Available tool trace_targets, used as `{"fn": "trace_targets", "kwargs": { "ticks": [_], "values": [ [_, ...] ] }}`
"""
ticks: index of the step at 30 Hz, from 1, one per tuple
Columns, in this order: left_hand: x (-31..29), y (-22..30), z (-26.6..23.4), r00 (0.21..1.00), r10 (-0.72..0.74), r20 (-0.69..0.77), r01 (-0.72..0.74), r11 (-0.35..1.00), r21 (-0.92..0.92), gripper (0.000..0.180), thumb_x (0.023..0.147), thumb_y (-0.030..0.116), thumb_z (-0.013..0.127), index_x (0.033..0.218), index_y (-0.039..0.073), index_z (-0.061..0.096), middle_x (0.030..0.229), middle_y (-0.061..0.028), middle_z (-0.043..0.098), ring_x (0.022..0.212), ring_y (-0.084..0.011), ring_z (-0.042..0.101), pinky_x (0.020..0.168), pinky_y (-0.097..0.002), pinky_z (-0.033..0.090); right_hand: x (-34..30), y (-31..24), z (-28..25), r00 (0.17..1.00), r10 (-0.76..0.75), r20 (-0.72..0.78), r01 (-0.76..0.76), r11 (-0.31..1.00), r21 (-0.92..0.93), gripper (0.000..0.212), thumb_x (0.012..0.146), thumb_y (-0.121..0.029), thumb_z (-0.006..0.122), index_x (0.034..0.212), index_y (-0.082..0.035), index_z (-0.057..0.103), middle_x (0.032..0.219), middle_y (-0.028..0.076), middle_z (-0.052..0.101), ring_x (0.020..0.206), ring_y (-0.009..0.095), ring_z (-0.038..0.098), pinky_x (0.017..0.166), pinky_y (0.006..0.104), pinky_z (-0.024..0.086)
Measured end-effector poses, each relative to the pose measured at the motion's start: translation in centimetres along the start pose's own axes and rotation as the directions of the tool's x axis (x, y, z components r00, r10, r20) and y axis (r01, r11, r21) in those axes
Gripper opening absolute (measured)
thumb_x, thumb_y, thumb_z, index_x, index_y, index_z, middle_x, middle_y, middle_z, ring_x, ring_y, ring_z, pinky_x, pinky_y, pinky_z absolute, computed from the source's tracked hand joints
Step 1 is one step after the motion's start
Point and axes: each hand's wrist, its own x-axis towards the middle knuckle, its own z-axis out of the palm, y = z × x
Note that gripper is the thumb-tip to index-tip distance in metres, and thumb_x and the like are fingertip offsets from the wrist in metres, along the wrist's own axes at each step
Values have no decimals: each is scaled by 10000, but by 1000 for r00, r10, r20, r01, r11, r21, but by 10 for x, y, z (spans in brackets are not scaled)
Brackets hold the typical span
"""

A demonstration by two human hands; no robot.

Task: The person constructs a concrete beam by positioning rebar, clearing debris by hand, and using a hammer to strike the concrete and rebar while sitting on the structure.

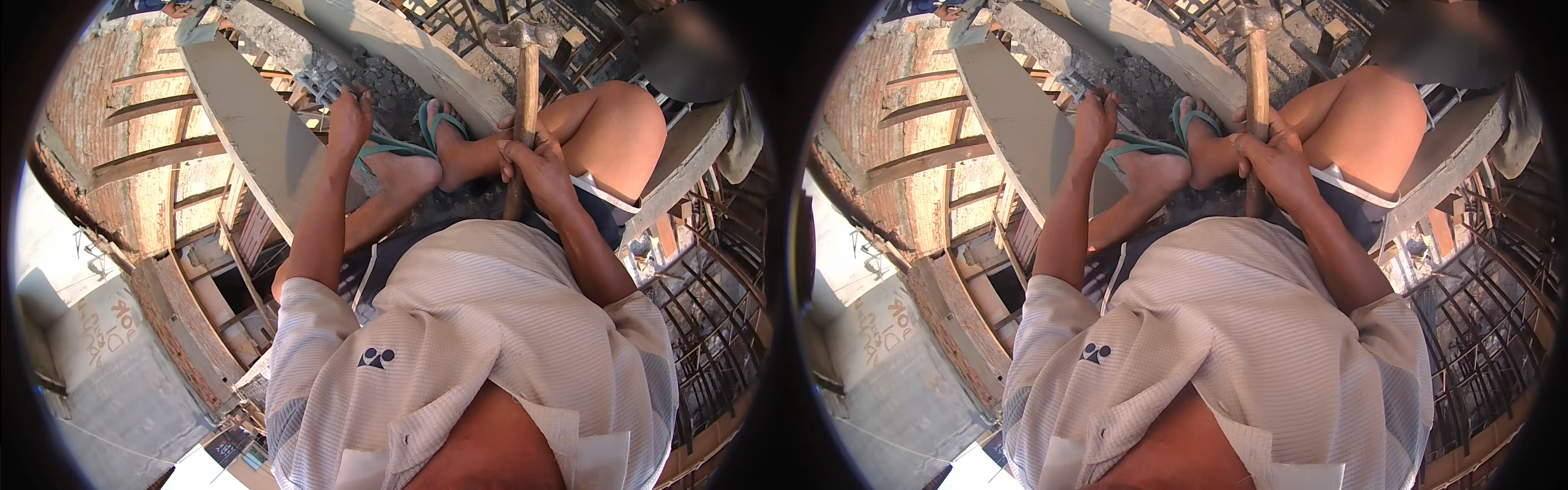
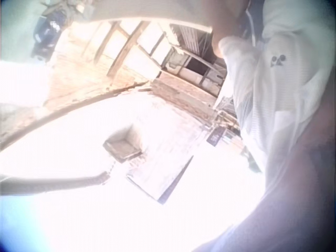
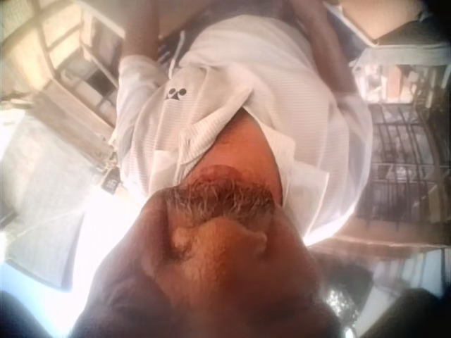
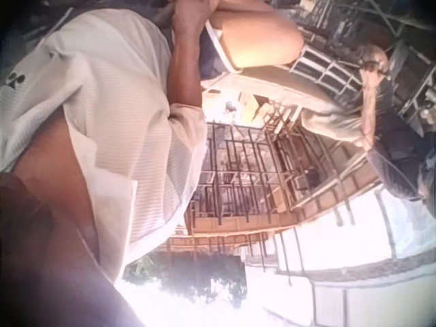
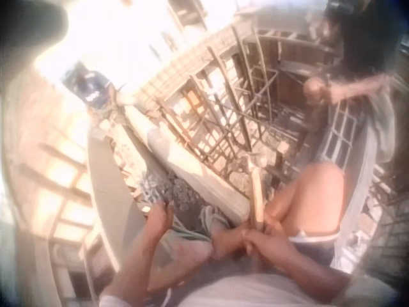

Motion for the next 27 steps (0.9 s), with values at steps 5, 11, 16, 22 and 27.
{"fn": "trace_targets", "kwargs": {
  "ticks": [5,11,16,22,27],
  "values": [
    [10,15,1,999,37,-22,-38,997,-62,187,961,116,624,1076,-29,596,858,-255,709,818,-448,699,706,-507,523,-6,-6,10,1000,9,13,-9,999,-47,293,935,-28,618,1225,-12,582,782,2,565,585,65,533,538,248,455],
    [21,12,17,996,20,82,-15,998,-65,198,955,124,638,1084,-16,585,873,-268,691,864,-481,666,757,-516,507,-10,-12,22,998,-50,34,52,997,-53,311,954,-46,618,1262,-25,582,793,-8,551,574,50,503,514,233,422],
    [40,8,23,969,139,202,-124,989,-83,199,960,145,630,1085,-4,586,872,-288,668,872,-492,646,765,-515,499,-14,-51,34,988,-155,-4,154,984,-84,307,966,-62,618,1269,-25,582,739,-20,526,554,39,470,494,221,388],
    [36,13,19,938,198,285,-177,979,-97,239,978,237,655,1056,11,654,857,-252,677,828,-452,653,753,-487,501,-30,-141,56,746,-665,15,657,733,-174,307,989,-59,584,1272,50,532,813,47,566,576,77,479,511,242,408],
    [31,10,20,948,124,293,-115,992,-50,265,962,258,686,1068,16,677,854,-263,673,811,-452,656,738,-483,505,6,-74,64,916,-360,174,400,813,-423,184,930,-90,608,1082,13,625,953,122,695,840,154,642,765,293,511]
  ]
}}
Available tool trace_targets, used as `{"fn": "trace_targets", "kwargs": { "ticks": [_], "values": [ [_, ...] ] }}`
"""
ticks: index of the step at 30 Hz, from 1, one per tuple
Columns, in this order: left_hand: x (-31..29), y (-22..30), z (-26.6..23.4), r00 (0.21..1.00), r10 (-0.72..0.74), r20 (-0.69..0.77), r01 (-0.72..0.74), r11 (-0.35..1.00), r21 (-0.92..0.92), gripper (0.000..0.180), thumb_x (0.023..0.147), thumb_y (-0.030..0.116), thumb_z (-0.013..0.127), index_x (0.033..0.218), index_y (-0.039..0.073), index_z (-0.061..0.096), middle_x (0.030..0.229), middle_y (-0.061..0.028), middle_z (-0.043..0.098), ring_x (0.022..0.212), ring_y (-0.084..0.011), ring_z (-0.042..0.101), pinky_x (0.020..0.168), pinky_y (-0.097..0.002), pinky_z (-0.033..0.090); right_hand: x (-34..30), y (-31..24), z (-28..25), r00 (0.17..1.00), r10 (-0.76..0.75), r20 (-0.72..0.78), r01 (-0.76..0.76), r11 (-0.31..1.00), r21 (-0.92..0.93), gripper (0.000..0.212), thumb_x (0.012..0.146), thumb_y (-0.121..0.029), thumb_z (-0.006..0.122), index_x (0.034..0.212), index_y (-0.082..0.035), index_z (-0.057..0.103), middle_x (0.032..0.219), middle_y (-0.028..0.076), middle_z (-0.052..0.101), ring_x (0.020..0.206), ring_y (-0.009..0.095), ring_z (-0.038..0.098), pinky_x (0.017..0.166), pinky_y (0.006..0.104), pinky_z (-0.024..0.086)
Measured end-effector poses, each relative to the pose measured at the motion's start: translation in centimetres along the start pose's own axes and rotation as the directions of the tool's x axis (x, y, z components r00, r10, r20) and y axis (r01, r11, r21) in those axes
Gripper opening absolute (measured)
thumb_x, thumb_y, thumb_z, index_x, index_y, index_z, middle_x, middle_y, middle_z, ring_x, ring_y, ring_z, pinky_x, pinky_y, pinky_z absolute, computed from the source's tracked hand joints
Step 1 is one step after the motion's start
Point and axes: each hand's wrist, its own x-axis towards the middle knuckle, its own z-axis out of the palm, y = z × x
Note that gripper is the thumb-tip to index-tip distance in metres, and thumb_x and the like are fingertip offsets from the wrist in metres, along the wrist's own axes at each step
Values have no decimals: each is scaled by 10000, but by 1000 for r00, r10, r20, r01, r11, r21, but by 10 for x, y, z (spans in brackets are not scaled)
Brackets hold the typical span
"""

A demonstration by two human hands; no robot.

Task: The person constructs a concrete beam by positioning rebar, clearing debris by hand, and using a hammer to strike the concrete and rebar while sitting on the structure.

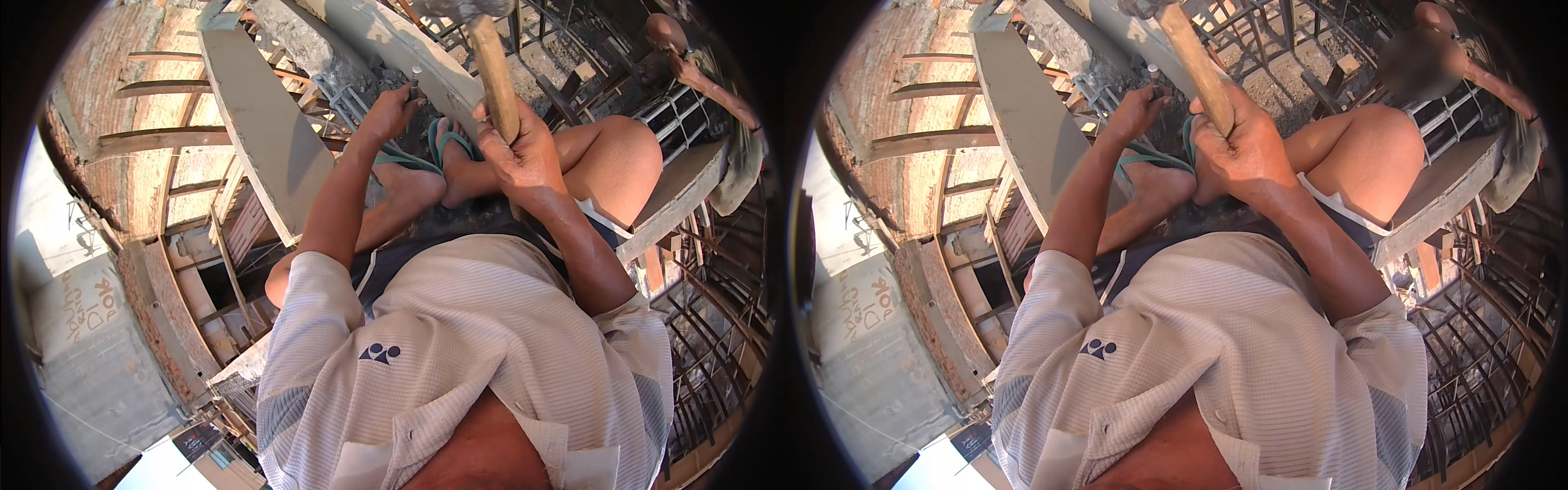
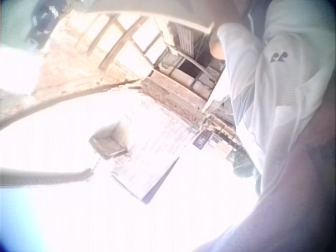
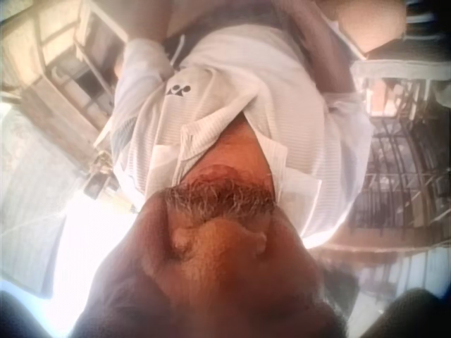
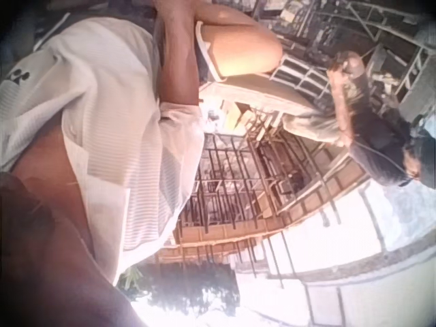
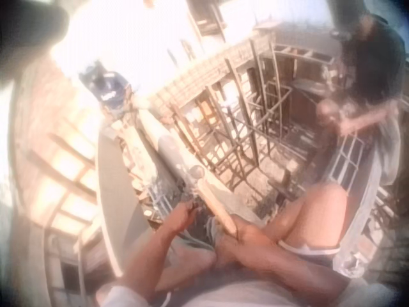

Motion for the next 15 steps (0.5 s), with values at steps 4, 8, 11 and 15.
{"fn": "trace_targets", "kwargs": {
  "ticks": [4,8,11,15],
  "values": [
    [0,-3,6,999,-31,-22,31,999,11,208,960,191,667,1069,14,660,849,-258,677,799,-438,666,730,-472,507,-3,40,-3,897,394,199,-376,918,-126,223,944,-171,583,1084,-5,632,910,113,671,828,163,627,755,307,502],
    [-24,-30,-1,989,-63,-133,41,986,-161,176,962,165,666,1066,23,657,830,-237,681,776,-396,670,728,-454,508,-6,-26,-7,986,138,98,-144,987,64,230,943,-105,601,1144,8,610,839,46,611,697,91,537,620,267,430],
    [-24,-25,-5,991,-84,-109,71,991,-114,201,966,187,688,1080,22,679,832,-193,690,754,-279,646,725,-412,506,6,-69,-7,965,-213,-150,241,950,199,209,961,-51,601,1162,6,592,770,16,565,579,48,465,499,226,364],
    [-17,-16,3,995,-60,-85,48,988,-145,194,956,177,682,1088,36,666,846,-235,693,773,-402,676,726,-453,512,22,-31,18,862,-403,-308,470,862,189,164,926,-60,648,1079,-5,627,870,13,655,741,65,573,656,240,485]
  ]
}}
